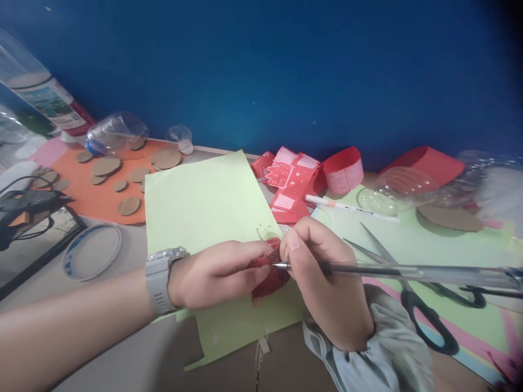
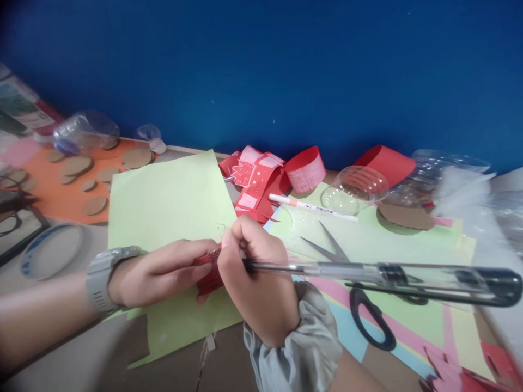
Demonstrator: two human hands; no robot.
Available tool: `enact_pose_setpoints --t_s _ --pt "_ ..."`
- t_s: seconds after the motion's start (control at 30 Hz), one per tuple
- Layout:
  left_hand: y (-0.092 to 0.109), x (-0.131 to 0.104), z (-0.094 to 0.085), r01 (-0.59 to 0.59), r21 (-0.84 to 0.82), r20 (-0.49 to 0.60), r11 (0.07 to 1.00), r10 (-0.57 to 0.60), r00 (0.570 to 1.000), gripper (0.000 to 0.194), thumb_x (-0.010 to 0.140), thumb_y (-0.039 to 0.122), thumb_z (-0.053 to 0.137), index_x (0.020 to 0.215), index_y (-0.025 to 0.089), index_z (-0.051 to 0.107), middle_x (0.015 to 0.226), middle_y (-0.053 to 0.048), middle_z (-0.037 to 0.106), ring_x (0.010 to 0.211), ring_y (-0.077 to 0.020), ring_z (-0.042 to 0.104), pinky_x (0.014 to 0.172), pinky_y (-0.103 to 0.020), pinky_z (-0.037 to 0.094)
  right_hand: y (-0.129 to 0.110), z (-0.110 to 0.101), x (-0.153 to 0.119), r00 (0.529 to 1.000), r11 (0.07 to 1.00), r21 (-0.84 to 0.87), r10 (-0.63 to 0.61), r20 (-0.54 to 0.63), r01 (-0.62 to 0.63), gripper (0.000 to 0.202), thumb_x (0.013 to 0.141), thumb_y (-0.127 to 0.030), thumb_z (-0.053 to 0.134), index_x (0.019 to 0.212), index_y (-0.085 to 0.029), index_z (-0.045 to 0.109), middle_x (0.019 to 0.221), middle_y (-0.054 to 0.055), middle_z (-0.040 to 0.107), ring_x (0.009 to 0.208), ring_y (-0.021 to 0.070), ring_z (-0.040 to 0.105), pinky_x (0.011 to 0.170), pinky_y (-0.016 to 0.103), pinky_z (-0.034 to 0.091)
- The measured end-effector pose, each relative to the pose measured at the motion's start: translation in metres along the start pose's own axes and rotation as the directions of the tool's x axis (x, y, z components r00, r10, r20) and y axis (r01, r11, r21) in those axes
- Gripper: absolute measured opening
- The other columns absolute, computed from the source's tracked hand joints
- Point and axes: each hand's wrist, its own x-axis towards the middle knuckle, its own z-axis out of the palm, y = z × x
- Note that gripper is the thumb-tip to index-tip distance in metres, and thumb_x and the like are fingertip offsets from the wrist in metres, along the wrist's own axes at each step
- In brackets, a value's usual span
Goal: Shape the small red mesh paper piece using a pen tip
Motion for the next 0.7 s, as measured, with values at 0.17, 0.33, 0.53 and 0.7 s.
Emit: enact_pose_setpoints --t_s 0.17,0.33,0.53,0.7 --pt "-0.0003 -0.0006 0.0004 -0.006 -0.012 -0.008 1.000 0.006 1.000 0.022 0.103 0.019 0.031 0.104 0.013 0.051 0.080 -0.006 0.057 0.073 -0.0163 0.054 0.071 -0.027 0.047 0.0000 -0.0006 0.0004 0.999 0.997 0.060 0.048 -0.022 -0.047 0.028 0.091 -0.014 0.040 0.064 -0.021 0.040 0.055 -0.007 0.035 0.047 0.0072 0.029 0.042 0.021 0.025" --pt "0.0003 -0.0005 -0.0003 0.001 -0.013 -0.003 1.000 -0.001 1.000 0.019 0.102 0.020 0.034 0.095 0.014 0.051 0.080 -0.006 0.057 0.073 -0.0159 0.054 0.070 -0.026 0.047 0.0007 -0.0005 0.0009 0.993 0.991 0.089 0.108 -0.044 -0.104 0.029 0.092 -0.018 0.042 0.063 -0.020 0.040 0.055 -0.006 0.036 0.049 0.0075 0.032 0.043 0.021 0.027" --pt "0.0014 0.0011 -0.0001 0.044 0.020 -0.029 0.999 -0.043 0.999 0.016 0.100 0.018 0.036 0.090 0.015 0.049 0.076 -0.004 0.058 0.068 -0.0143 0.054 0.065 -0.024 0.046 -0.0006 0.0013 0.0009 0.991 0.990 0.091 0.113 -0.075 -0.106 0.029 0.090 -0.018 0.043 0.061 -0.020 0.039 0.054 -0.006 0.035 0.047 0.0075 0.031 0.043 0.022 0.027" --pt "0.0015 0.0013 -0.0010 0.066 0.043 -0.040 0.997 -0.064 0.997 0.016 0.099 0.019 0.037 0.089 0.015 0.049 0.076 -0.003 0.059 0.068 -0.0140 0.054 0.066 -0.024 0.047 -0.0029 0.0020 0.0020 0.992 0.996 0.021 0.087 -0.095 -0.086 0.027 0.086 -0.015 0.042 0.060 -0.021 0.039 0.054 -0.006 0.035 0.049 0.0082 0.032 0.043 0.022 0.027"
